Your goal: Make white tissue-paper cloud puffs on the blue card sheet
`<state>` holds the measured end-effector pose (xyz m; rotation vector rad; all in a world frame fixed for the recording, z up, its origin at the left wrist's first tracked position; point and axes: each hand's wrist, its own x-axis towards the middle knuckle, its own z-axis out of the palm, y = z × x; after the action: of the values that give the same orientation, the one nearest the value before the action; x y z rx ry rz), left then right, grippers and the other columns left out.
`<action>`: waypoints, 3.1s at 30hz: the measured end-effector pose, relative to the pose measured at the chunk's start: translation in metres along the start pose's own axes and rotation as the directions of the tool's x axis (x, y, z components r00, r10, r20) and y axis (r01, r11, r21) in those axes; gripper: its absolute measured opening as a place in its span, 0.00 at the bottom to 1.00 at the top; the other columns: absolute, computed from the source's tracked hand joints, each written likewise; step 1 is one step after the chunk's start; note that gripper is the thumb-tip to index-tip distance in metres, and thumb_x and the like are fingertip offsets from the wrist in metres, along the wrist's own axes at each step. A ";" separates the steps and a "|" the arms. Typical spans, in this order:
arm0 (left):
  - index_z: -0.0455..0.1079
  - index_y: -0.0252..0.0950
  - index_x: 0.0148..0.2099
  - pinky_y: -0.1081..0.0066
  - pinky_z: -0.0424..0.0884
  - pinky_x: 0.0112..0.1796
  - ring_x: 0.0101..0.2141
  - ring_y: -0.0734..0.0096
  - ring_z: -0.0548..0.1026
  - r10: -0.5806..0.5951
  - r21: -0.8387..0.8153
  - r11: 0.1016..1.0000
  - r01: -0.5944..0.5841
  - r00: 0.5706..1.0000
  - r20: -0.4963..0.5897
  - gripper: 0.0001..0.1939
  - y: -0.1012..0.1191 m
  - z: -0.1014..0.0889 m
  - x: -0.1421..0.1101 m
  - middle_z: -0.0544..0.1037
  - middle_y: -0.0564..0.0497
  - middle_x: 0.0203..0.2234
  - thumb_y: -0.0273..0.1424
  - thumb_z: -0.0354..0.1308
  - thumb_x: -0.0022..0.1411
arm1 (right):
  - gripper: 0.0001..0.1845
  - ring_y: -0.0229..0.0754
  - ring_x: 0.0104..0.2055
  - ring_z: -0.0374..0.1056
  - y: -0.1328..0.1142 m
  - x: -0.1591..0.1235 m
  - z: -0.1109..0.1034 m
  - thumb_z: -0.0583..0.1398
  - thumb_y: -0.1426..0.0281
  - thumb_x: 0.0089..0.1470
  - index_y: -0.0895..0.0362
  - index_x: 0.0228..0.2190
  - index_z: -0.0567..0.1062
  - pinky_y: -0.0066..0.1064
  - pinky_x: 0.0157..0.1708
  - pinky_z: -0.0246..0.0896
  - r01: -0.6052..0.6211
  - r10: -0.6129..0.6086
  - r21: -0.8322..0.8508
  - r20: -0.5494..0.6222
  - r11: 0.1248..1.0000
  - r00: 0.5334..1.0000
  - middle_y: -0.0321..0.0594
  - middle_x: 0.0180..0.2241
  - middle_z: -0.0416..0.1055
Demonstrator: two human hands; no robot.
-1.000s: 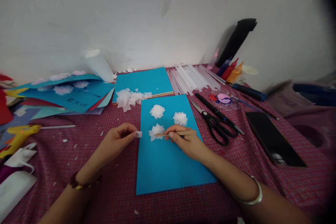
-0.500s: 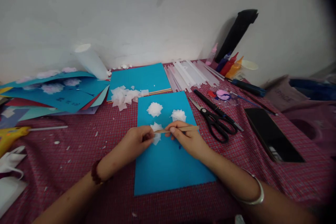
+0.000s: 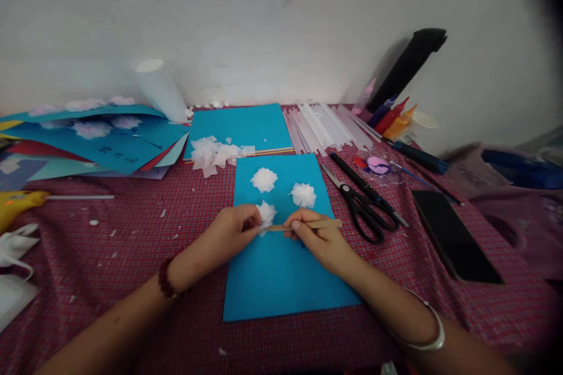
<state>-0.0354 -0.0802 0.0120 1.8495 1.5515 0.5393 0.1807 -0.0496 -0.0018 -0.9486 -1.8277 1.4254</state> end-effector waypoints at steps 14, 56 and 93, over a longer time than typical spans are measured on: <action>0.68 0.36 0.40 0.69 0.68 0.37 0.35 0.69 0.71 0.032 0.013 0.999 -0.031 0.980 -0.198 0.08 -0.017 -0.004 -0.001 0.70 0.49 0.37 0.25 0.48 0.61 | 0.12 0.39 0.30 0.66 0.002 -0.002 0.001 0.51 0.68 0.62 0.56 0.31 0.73 0.30 0.32 0.61 0.056 -0.060 -0.117 -0.030 0.992 0.998 0.37 0.28 0.70; 0.68 0.33 0.49 0.61 0.74 0.39 0.40 0.65 0.74 -0.253 0.454 0.866 0.208 0.966 0.042 0.14 -0.049 -0.100 0.176 0.74 0.46 0.43 0.35 0.55 0.64 | 0.23 0.38 0.20 0.62 -0.005 0.010 -0.004 0.57 0.48 0.51 0.57 0.24 0.71 0.31 0.23 0.58 -0.140 0.224 0.443 -0.142 0.886 0.964 0.35 0.18 0.68; 0.67 0.33 0.31 0.74 0.61 0.25 0.25 0.74 0.67 -0.034 0.287 0.955 0.073 0.990 -0.136 0.04 -0.003 -0.104 0.123 0.68 0.56 0.22 0.28 0.52 0.55 | 0.24 0.36 0.20 0.62 -0.022 0.002 -0.008 0.58 0.48 0.50 0.58 0.25 0.71 0.28 0.23 0.57 -0.090 0.151 0.456 -0.100 0.885 0.983 0.34 0.18 0.67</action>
<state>-0.0823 0.0622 0.0708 2.0154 1.8454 0.4308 0.1829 -0.0473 0.0217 -0.8989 -1.2736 1.7194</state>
